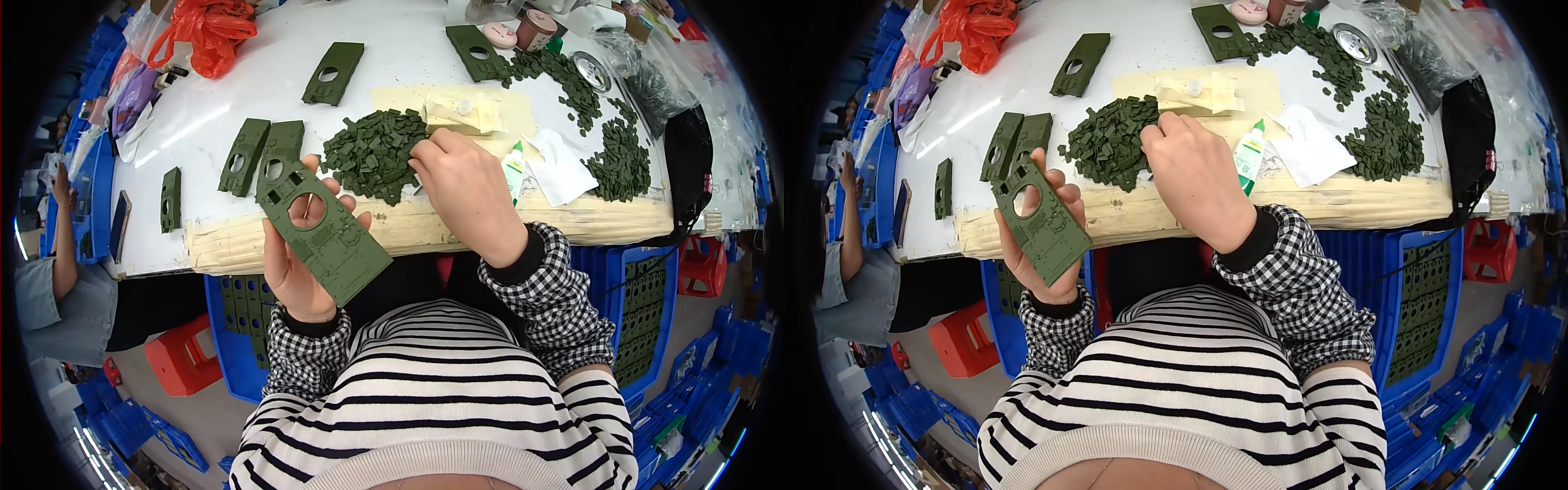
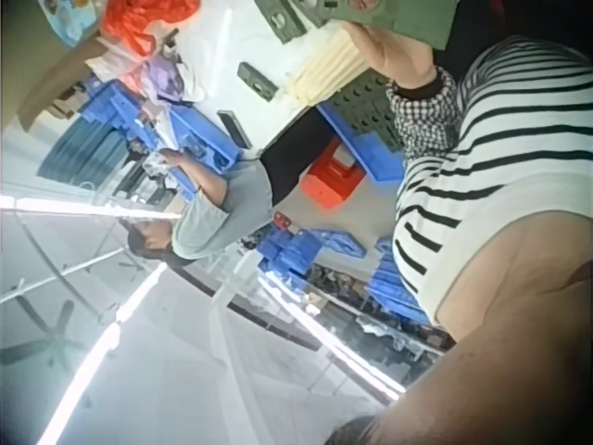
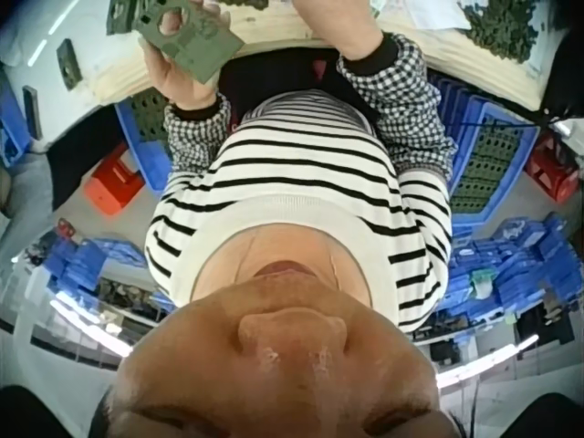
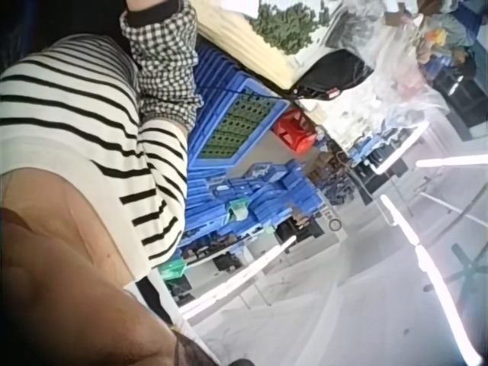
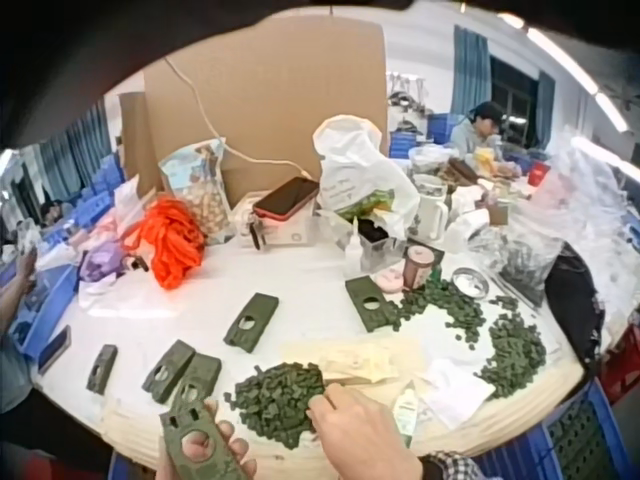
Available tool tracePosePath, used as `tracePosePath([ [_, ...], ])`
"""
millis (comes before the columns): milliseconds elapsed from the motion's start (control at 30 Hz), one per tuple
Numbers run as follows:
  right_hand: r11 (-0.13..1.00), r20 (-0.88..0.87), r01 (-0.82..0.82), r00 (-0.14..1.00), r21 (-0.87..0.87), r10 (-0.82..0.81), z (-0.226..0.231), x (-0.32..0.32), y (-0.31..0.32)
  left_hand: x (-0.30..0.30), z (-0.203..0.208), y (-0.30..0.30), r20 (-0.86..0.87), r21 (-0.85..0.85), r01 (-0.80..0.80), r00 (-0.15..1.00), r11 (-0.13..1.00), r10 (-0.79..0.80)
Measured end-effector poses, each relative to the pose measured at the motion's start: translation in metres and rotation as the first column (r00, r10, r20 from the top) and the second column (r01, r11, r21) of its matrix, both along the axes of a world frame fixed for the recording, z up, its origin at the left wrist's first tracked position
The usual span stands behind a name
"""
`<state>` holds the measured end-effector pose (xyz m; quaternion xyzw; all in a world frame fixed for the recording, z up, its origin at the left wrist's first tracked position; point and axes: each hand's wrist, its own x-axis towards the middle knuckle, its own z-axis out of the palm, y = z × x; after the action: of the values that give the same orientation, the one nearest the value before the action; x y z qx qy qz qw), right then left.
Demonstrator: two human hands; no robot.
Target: Applying glue and attaching small components to green plastic toy bodies at a factory workstation.
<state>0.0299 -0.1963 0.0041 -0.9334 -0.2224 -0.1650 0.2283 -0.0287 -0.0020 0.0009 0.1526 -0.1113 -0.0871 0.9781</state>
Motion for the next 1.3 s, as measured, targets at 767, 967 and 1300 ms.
tracePosePath([
  [767, 0.62, -0.376, 0.152, 0.893, 0.77, 0.248, 0.042, -0.043, -0.039, 0.0, -0.009, -0.033, -0.052, 0.36, 0.168, 0.986, 0.918, -0.16],
  [967, 0.579, -0.423, 0.153, 0.829, 0.8, 0.365, 0.05, -0.044, -0.045, -0.002, -0.002, -0.036, -0.006, 0.474, 0.165, 0.983, 0.865, -0.183],
  [1300, 0.643, -0.269, 0.016, 0.916, 0.766, 0.297, 0.04, -0.046, -0.026, -0.009, 0.001, -0.046, -0.09, 0.574, 0.187, 0.982, 0.797, -0.166],
])
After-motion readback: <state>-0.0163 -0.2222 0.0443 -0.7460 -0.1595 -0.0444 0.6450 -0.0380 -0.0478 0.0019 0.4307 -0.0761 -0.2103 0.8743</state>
